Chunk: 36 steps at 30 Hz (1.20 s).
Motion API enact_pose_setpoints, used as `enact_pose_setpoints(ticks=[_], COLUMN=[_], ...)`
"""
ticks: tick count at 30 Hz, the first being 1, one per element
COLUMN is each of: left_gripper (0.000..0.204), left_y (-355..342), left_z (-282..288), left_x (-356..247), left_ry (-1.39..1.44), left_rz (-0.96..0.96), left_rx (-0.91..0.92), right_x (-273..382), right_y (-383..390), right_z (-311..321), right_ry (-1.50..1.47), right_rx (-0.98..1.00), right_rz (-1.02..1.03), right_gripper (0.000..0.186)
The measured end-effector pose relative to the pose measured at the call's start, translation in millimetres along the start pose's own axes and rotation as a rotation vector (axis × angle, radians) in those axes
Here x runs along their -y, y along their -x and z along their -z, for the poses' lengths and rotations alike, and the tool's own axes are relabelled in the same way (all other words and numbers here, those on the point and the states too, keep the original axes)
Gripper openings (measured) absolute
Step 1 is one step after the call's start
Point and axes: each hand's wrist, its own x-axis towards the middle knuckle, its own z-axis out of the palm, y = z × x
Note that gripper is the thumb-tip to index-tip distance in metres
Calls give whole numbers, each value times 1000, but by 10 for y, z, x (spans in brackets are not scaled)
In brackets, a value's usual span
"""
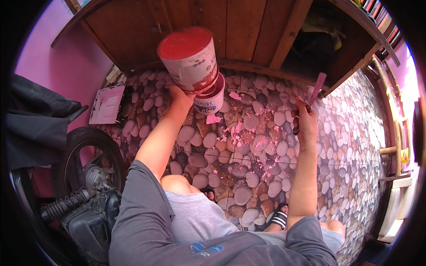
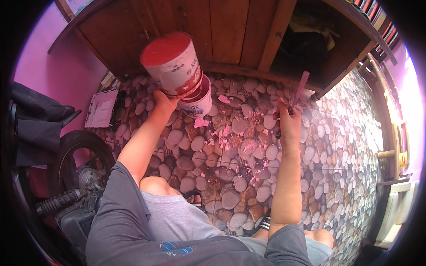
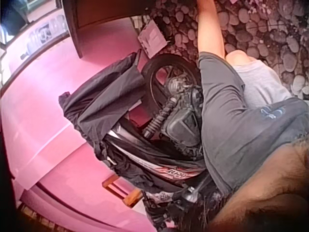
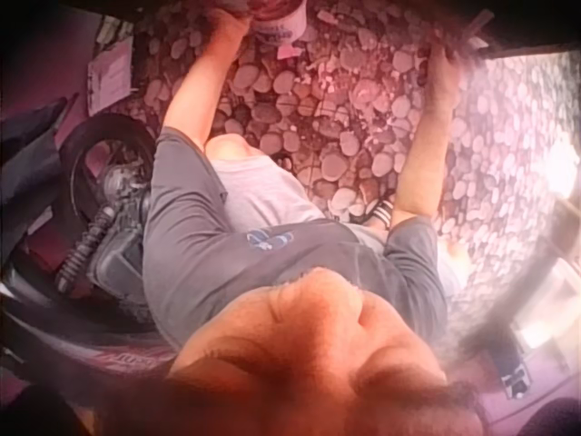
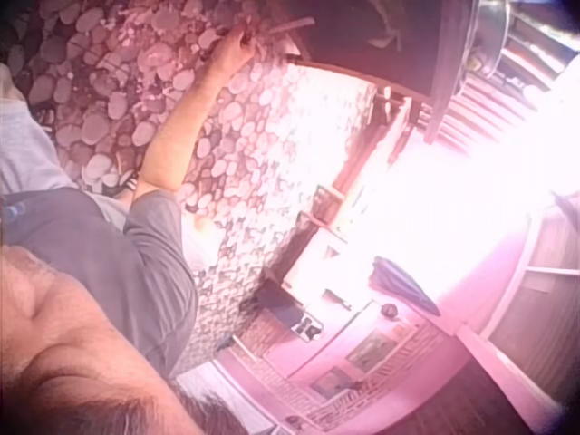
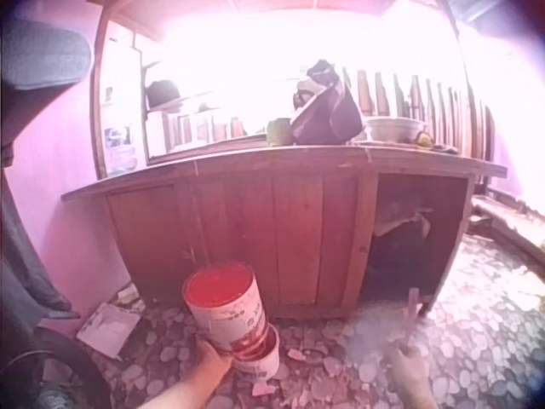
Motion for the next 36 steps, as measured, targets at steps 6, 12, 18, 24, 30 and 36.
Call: enact_pose_setpoints(ticks=[6,12,18,24,30,36], left_gripper=[54,46,7,9,18,15], left_y=[428,498,1492,1822,1945,1870], left_z=[-584,-894,-949,-258,-116,-83], left_x=[-237,-292,723,1355,1441,1503], left_ry=[87,-124,-1056,-1728,-1745,-1544], left_rz=[-31,-129,-703,-1209,-1023,-901], left_rx=[153,487,825,1530,1904,1775], right_x=[101,413,402,-125,-464,-646], right_y=[35,-65,-173,-234,-244,-334], right_z=[73,285,677,841,892,948], right_ry=[6,-204,-231,-428,-469,-473], right_rx=[10,-112,-207,-139,-126,-150], right_rz=[-14,60,127,-63,-150,-141], right_gripper=[30,28,36,33,34,32])
